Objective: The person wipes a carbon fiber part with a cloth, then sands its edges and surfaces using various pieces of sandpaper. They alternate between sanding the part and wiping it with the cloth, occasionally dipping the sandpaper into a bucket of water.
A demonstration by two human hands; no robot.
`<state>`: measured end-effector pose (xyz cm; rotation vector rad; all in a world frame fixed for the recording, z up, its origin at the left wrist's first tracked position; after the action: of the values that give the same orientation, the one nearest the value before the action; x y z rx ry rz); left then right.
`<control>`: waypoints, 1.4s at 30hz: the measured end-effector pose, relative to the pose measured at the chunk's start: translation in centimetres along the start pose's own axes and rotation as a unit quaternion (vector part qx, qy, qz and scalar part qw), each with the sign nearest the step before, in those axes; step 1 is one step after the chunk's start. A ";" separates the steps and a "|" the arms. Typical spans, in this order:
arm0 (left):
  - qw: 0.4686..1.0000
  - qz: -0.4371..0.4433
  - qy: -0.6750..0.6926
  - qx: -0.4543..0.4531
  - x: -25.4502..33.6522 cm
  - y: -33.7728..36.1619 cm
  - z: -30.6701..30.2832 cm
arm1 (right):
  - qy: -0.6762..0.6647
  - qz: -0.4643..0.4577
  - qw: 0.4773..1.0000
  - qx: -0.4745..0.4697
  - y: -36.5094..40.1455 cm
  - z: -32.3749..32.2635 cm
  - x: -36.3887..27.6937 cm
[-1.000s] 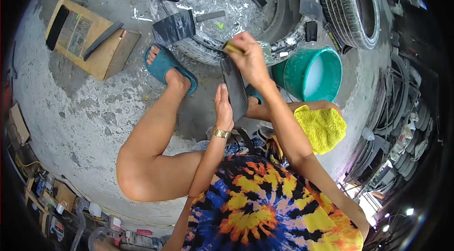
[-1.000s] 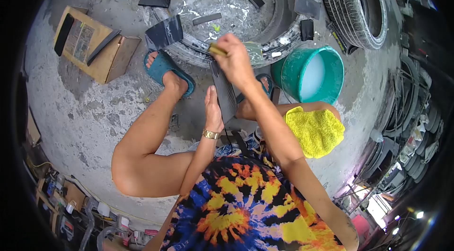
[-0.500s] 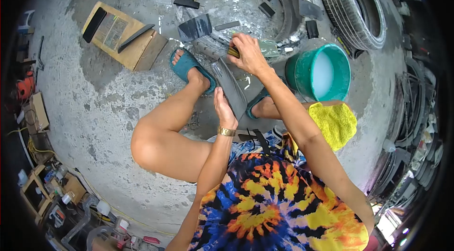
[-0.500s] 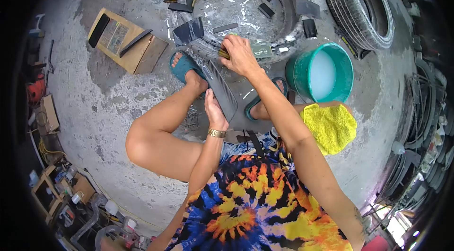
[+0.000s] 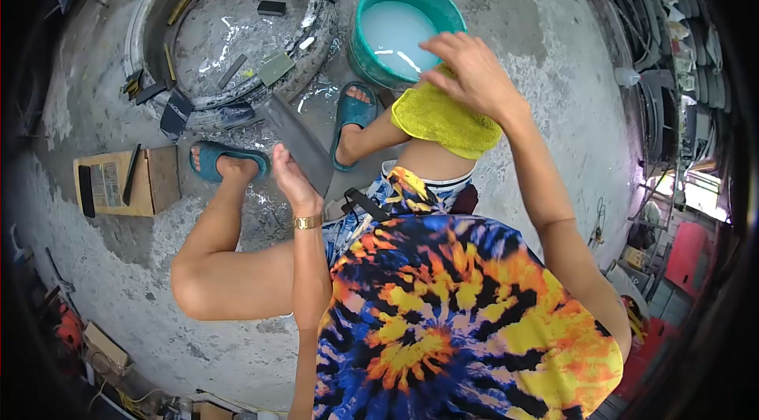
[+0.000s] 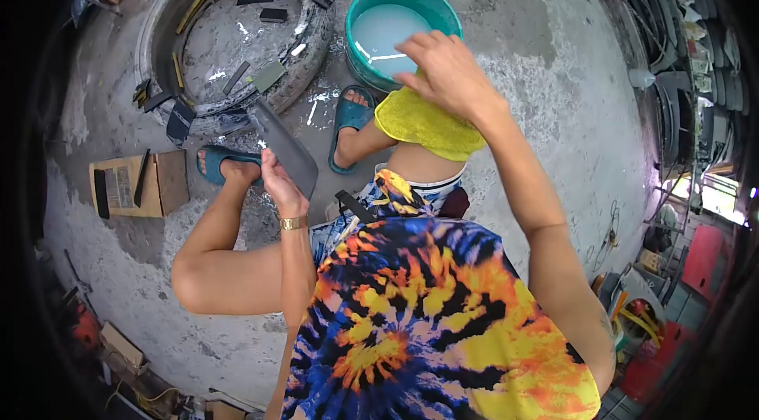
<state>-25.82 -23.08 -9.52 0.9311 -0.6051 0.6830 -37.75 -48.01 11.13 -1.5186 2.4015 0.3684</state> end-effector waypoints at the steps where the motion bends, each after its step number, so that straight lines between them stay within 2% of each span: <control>1: 0.999 -0.015 -0.020 -0.021 0.8 1.1 2.0 | 0.065 0.004 0.997 -0.037 1.2 0.3 0.7; 2: 0.998 -0.052 -0.011 -0.026 1.1 1.9 3.5 | 0.057 0.000 0.998 -0.032 2.1 0.9 1.2; 3: 0.996 -0.055 -0.033 -0.056 0.6 2.0 3.7 | 0.074 -0.037 0.996 -0.044 2.9 2.0 1.2; 5: 0.995 -0.060 -0.050 -0.057 0.2 2.4 4.1 | 0.078 -0.081 0.992 -0.049 3.5 3.4 0.9; 7: 0.985 -0.114 -0.036 -0.122 0.0 3.0 5.6 | 0.182 -0.103 0.967 -0.143 4.0 4.4 1.1; 8: 0.985 -0.110 -0.040 -0.124 0.0 3.2 5.9 | 0.152 -0.136 0.973 -0.106 4.0 4.2 1.2; 9: 0.980 -0.135 -0.047 -0.141 -0.4 3.4 6.3 | 0.153 -0.135 0.974 -0.101 4.1 4.2 1.5; 11: 0.973 -0.158 -0.054 -0.161 -0.9 3.9 7.4 | 0.027 -0.097 0.991 -0.083 3.9 3.7 1.7; 12: 0.969 -0.169 -0.070 -0.164 -1.0 4.2 7.8 | 0.028 -0.095 0.992 -0.081 4.0 3.6 1.5; 14: 0.962 -0.193 -0.076 -0.178 -1.2 5.0 8.8 | -0.080 -0.081 0.993 0.044 4.4 2.6 0.7; 15: 0.961 -0.195 -0.079 -0.182 -1.2 5.4 9.4 | -0.080 -0.076 0.993 0.047 4.7 2.7 0.4; 18: 0.955 -0.185 -0.119 -0.197 -0.5 7.1 11.9 | -0.041 -0.183 0.979 0.077 5.5 3.8 -0.7; 22: 0.958 -0.132 -0.174 -0.187 -2.1 7.2 11.6 | 0.036 -0.159 0.987 0.016 6.3 5.5 -1.1; 32: 0.938 -0.091 -0.259 -0.209 -2.1 8.3 10.1 | 0.091 -0.121 0.988 0.025 5.8 6.0 -1.8; 34: 0.951 -0.083 -0.253 -0.158 -2.3 8.7 9.9 | 0.121 -0.123 0.984 0.033 5.6 6.1 -1.9; 37: 0.943 -0.124 -0.255 -0.173 -2.0 9.2 9.4 | 0.149 -0.135 0.977 0.065 5.2 6.2 -1.7; 41: 0.944 -0.170 -0.234 -0.156 -1.1 10.8 8.9 | 0.160 -0.134 0.976 0.056 4.6 6.2 -0.4; 42: 0.942 -0.187 -0.200 -0.193 -0.8 11.1 8.7 | 0.155 -0.118 0.980 0.040 4.3 6.1 0.2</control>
<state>-36.13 -26.12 -0.38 0.7854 -0.8570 0.0217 -41.19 -44.20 5.64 -1.9183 2.3808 -0.0193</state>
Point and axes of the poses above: each hand's wrist, its own y-axis away from the middle knuckle, its own z-axis out of the palm, x = y × z, the point moved 4 cm from there along -y, towards the middle knuckle, and after that the axes turned 6 degrees about -y, right-handed, at the moved point
